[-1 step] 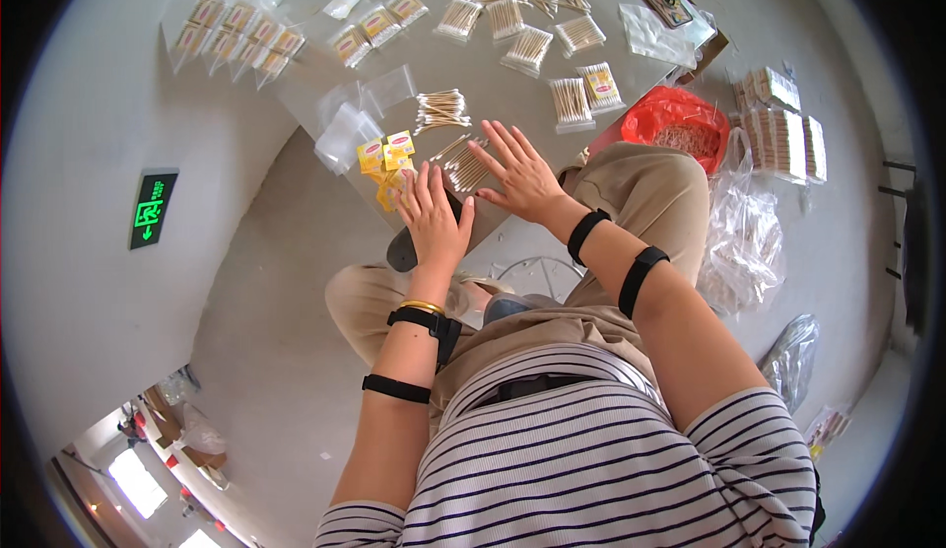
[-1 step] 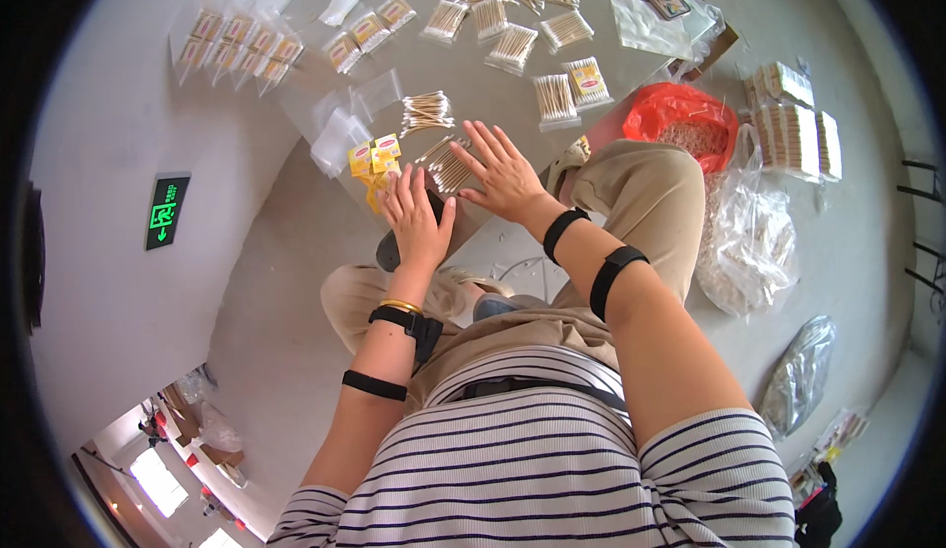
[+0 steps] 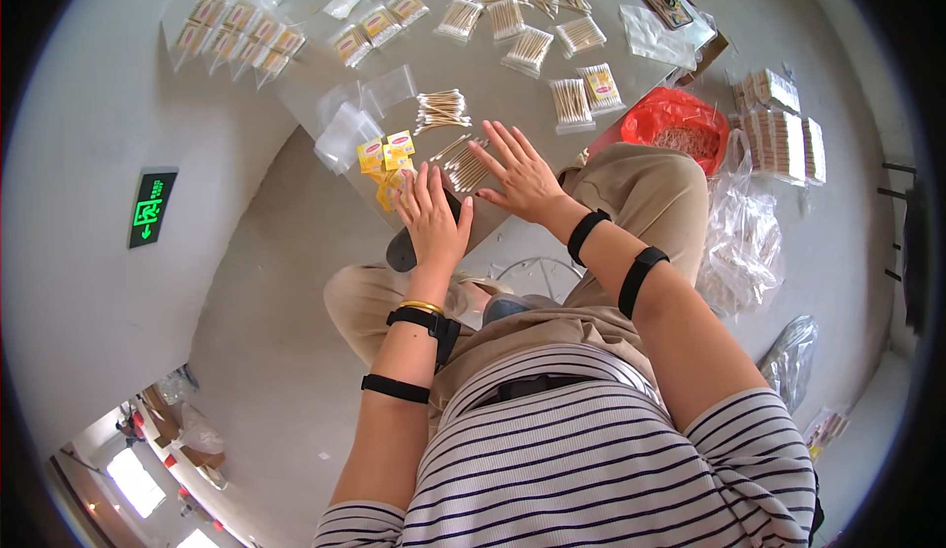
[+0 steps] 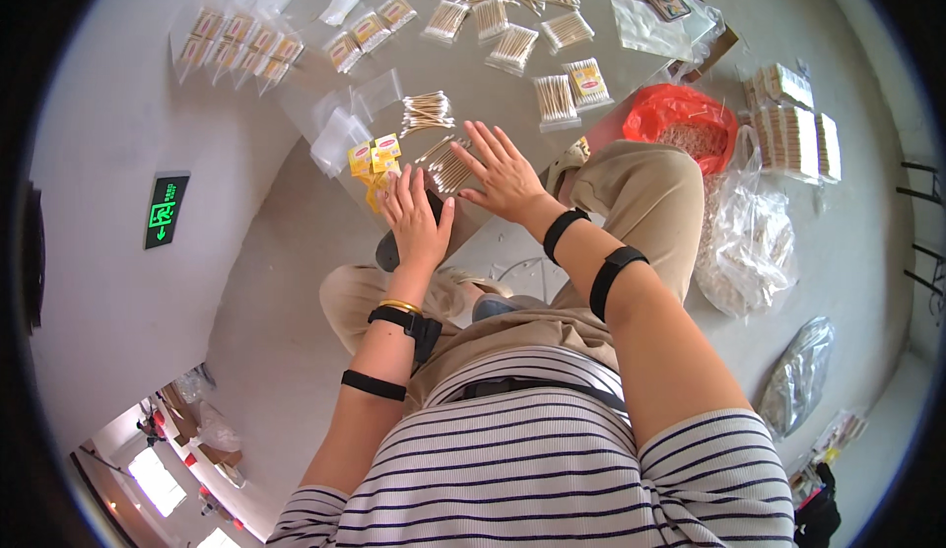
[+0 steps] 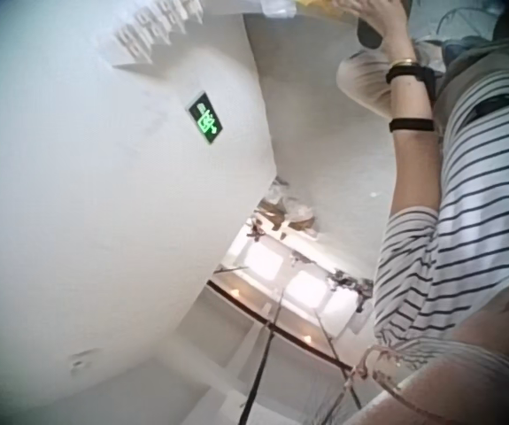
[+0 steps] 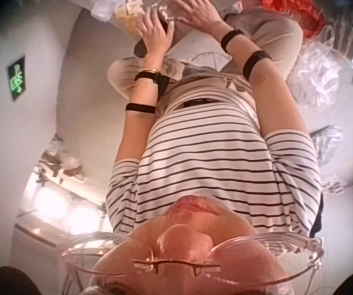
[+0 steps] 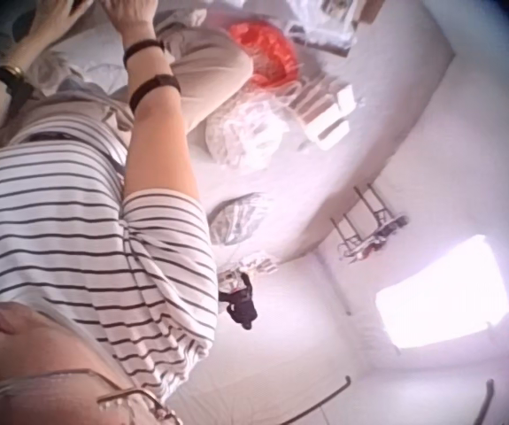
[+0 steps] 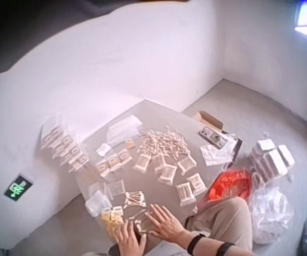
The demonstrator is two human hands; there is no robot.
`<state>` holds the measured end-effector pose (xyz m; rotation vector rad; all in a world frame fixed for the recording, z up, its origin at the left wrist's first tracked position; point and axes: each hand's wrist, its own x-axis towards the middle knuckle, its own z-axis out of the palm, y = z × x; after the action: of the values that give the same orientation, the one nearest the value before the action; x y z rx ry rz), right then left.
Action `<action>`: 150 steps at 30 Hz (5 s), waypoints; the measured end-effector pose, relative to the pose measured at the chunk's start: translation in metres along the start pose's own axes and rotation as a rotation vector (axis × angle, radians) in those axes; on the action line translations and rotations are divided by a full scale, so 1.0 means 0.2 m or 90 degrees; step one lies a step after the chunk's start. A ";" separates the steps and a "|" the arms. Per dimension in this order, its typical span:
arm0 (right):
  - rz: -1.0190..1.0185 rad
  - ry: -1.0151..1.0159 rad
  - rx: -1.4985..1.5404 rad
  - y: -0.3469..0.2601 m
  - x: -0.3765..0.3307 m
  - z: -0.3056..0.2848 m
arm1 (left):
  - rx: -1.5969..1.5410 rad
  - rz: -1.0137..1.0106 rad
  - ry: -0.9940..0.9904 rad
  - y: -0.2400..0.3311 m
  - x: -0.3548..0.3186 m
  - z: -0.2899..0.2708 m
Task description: The person sits on the floor and repeatedly gathers loose cotton swabs, aligns them into small bundles, and places them into clear plastic sleeves. The person then seals the sleeves and sets the packaged units aside on the table.
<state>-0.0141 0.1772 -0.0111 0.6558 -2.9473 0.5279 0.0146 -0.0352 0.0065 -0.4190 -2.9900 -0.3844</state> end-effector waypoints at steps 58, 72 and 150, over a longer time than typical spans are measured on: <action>-0.015 -0.059 0.059 0.01 -0.07 -0.09 | 0.000 0.025 -0.005 0.03 -0.01 0.08; -0.011 -0.037 0.031 -0.05 -0.09 0.00 | 0.055 0.015 -0.030 -0.01 -0.10 0.07; 0.000 -0.096 -0.085 -0.12 -0.07 0.01 | 0.004 0.047 -0.042 -0.04 -0.10 -0.08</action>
<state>0.0099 0.1615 -0.0066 0.7106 -3.0877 0.2892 0.0329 -0.0517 0.0171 -0.5506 -3.0270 -0.3618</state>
